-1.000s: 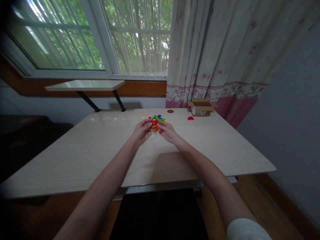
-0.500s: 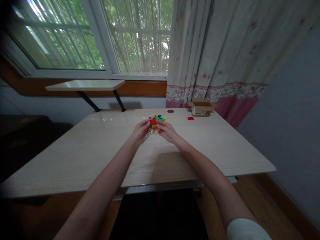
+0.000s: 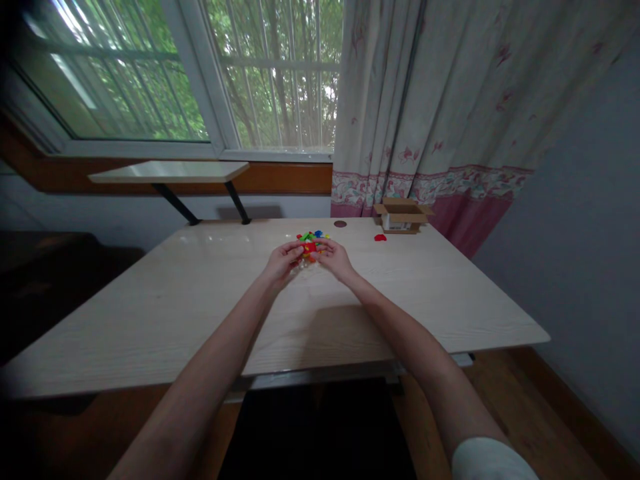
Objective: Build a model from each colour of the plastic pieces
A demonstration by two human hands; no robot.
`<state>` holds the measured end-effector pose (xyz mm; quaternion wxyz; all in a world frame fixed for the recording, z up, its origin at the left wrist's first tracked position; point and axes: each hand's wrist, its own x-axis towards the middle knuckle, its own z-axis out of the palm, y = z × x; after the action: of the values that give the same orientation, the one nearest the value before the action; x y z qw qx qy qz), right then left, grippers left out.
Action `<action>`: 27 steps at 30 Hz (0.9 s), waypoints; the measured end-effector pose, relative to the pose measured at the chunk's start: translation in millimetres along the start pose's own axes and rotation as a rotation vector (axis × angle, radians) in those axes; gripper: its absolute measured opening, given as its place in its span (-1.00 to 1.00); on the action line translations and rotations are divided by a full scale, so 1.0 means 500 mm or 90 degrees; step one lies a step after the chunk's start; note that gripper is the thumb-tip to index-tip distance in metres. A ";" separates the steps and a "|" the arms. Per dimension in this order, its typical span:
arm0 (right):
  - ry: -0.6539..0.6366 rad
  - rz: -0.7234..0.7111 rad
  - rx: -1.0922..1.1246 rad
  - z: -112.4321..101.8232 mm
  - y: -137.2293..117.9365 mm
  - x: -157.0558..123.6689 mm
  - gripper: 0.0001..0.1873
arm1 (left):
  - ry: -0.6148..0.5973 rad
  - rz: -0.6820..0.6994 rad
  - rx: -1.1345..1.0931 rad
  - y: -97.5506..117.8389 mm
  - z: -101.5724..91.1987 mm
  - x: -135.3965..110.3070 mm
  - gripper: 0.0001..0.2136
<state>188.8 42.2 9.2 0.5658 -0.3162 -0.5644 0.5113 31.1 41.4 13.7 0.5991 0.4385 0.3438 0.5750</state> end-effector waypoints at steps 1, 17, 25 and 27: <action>0.002 -0.010 -0.015 -0.002 0.000 0.001 -0.57 | 0.002 -0.002 0.003 0.000 -0.001 0.001 -0.63; -0.014 -0.106 -0.263 -0.047 0.004 0.017 -0.61 | 0.018 0.028 0.051 -0.005 -0.001 0.002 -0.60; 0.088 -0.178 -0.573 -0.241 -0.002 0.043 -0.69 | 0.084 0.097 0.107 -0.003 -0.009 0.011 -0.64; 0.101 -0.177 -0.663 -0.297 0.001 0.041 -0.69 | 0.110 0.144 0.133 -0.006 -0.018 0.016 -0.70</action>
<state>328.2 94.2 -9.2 0.4376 -0.5146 -0.7350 0.0591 24.5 50.8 8.3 0.4500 0.4829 0.4008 0.6353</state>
